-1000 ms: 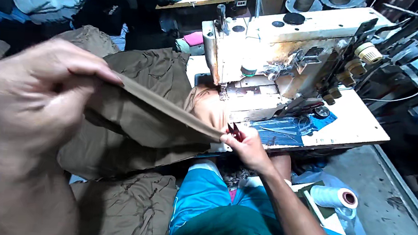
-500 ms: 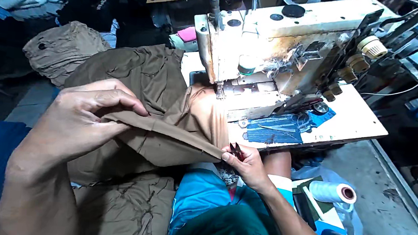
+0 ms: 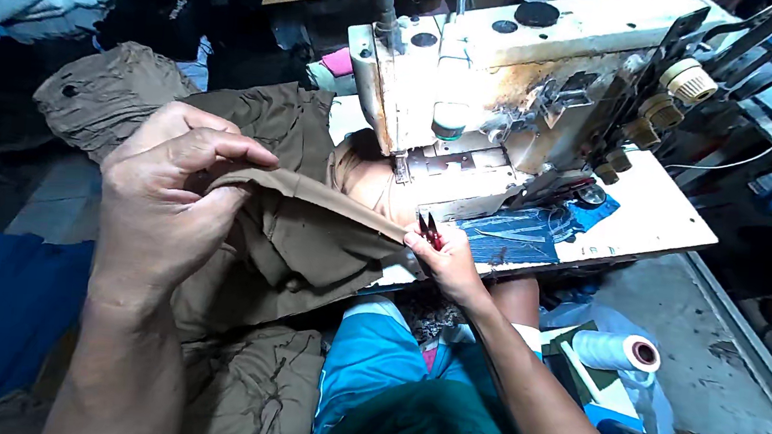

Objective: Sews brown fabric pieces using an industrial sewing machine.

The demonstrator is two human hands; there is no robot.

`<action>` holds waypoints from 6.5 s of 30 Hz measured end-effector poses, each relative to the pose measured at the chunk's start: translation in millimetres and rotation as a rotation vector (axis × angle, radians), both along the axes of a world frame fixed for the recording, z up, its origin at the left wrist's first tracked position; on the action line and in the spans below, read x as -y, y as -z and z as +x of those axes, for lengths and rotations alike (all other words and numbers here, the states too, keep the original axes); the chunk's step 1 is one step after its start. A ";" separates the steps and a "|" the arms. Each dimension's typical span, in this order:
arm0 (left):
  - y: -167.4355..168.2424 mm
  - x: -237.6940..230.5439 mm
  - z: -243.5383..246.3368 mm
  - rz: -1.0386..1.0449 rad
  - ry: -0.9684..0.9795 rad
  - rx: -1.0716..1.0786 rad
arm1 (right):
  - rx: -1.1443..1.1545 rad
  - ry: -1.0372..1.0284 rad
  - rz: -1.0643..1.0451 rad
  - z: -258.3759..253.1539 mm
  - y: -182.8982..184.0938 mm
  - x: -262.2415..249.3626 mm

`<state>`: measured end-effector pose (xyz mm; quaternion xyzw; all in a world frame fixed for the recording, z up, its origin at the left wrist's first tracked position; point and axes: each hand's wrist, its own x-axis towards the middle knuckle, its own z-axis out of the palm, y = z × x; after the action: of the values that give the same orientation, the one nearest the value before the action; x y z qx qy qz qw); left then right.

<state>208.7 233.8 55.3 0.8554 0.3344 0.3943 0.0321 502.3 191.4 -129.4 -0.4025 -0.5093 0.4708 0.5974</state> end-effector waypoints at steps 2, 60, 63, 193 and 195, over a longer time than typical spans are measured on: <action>6.4 -2.9 1.6 0.046 -0.020 -0.025 | 0.019 0.013 -0.012 0.7 -1.3 -7.8; 59.1 2.3 57.8 0.080 -0.072 -0.042 | 0.157 0.073 0.092 0.3 -11.3 -17.6; 64.4 10.9 63.3 0.049 -0.016 -0.005 | 0.134 0.022 0.095 1.4 -11.7 -7.6; 53.5 15.3 99.8 -0.927 0.776 1.636 | 0.049 0.105 0.080 -104.9 15.7 12.9; 46.1 9.5 88.6 -0.887 0.653 1.641 | -0.050 -0.043 0.046 -97.0 18.5 15.9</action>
<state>297.3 224.3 9.2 0.2776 0.0736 0.6758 0.6788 405.3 175.5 -147.9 -0.3658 -0.5134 0.4817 0.6088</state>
